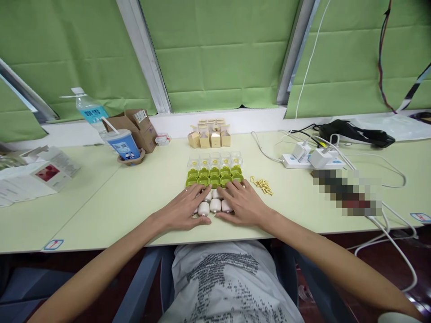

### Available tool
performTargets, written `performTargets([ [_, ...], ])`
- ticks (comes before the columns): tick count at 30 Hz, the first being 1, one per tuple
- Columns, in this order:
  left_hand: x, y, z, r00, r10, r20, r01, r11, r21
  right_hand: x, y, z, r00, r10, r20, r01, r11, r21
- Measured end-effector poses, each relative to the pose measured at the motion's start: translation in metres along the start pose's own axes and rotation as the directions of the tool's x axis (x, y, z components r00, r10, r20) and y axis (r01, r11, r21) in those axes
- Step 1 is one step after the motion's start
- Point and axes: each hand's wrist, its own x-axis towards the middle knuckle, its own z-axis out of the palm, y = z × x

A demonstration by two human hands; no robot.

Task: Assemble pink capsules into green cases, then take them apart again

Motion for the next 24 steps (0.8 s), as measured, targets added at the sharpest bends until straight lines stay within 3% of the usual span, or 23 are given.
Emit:
performTargets([
  [9, 0.006, 0.003, 0.010, 0.998, -0.011, -0.057, 0.011, 1.000, -0.005, 0.007, -0.002, 0.011, 0.999, 0.006, 0.038, -0.007, 1.000, 0.012],
  [14, 0.004, 0.003, 0.012, 0.995, -0.021, -0.095, 0.016, 0.999, -0.048, 0.007, 0.002, 0.008, 0.998, -0.046, 0.042, 0.043, 0.997, 0.061],
  [24, 0.004, 0.009, 0.009, 0.994, -0.085, -0.069, 0.079, 0.993, -0.085, 0.004, 0.006, -0.001, 0.994, -0.070, 0.079, 0.055, 0.984, 0.170],
])
